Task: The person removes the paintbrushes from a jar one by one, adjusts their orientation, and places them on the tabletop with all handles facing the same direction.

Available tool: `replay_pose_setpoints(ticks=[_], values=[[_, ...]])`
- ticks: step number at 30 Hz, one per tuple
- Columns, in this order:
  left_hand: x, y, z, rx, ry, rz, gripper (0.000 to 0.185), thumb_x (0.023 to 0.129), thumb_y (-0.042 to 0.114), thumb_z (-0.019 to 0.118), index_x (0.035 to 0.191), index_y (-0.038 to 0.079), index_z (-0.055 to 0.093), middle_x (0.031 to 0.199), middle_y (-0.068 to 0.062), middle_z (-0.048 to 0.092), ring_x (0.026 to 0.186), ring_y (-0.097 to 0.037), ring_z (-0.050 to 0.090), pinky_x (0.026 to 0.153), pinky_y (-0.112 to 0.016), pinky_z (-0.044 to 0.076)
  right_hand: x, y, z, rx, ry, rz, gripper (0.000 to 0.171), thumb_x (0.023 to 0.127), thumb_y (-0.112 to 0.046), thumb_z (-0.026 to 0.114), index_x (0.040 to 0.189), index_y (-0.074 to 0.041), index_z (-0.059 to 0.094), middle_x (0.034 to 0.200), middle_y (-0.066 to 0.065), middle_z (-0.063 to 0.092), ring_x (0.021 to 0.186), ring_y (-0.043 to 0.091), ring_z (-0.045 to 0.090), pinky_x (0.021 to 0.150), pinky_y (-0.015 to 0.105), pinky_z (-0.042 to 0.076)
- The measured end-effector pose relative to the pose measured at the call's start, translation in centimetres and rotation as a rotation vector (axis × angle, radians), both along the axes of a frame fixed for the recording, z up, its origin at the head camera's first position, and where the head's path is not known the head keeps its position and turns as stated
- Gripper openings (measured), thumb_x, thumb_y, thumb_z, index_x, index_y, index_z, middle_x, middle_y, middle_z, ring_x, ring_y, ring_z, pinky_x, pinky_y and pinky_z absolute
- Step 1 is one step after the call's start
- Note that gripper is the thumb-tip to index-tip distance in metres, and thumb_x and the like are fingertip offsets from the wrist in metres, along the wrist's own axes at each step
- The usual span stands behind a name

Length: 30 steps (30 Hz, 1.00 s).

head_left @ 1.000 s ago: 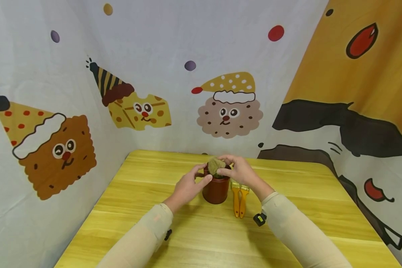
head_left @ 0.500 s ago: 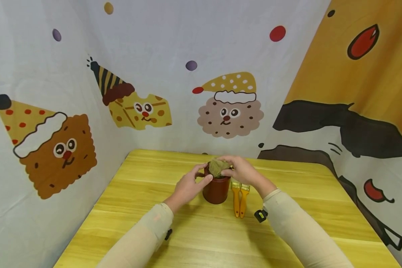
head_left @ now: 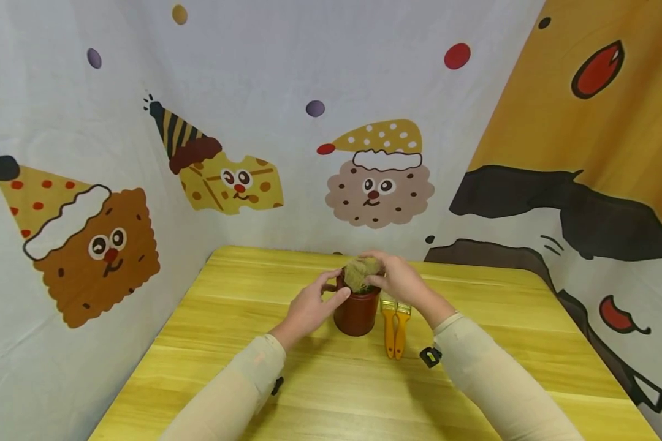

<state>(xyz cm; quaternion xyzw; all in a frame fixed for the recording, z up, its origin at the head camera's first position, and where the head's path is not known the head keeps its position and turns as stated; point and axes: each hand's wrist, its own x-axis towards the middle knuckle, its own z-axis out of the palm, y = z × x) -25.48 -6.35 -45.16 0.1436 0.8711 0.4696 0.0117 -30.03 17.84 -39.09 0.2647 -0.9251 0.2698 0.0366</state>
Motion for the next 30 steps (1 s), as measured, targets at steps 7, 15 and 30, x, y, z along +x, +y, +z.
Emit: replay_pose_setpoints(ticks=[7,15,30], values=[[-0.1,0.1,0.0,-0.011,0.011,0.001,0.064,0.104,0.069,0.055,0.161,0.042,0.044,0.156,-0.002,0.060,0.139,-0.034,0.062,0.099,-0.058,0.057,0.0,0.7,1.2,-0.081,0.043,-0.037,0.050,0.100,-0.022,0.077,0.147,-0.018,0.060,0.062,-0.001,0.052,0.053,0.013,0.042,0.054,0.029,0.039],[0.0,0.2,-0.1,-0.018,0.008,0.010,0.065,0.103,0.071,0.053,0.161,0.043,0.044,0.155,-0.005,0.062,0.139,-0.035,0.062,0.097,-0.057,0.058,0.2,1.7,3.0,-0.142,0.040,-0.049,0.052,0.100,-0.018,0.077,0.148,-0.021,0.058,0.067,0.003,0.060,0.058,0.017,0.049,0.059,0.032,0.043],[0.0,0.4,-0.8,0.065,0.005,0.009,0.069,0.101,0.069,0.061,0.161,0.042,0.043,0.156,-0.007,0.060,0.142,-0.039,0.058,0.106,-0.061,0.054,0.9,2.6,4.7,-0.435,0.109,-0.192,0.055,0.102,-0.024,0.076,0.153,-0.029,0.055,0.098,0.009,0.077,0.076,0.019,0.066,0.067,0.032,0.049]])
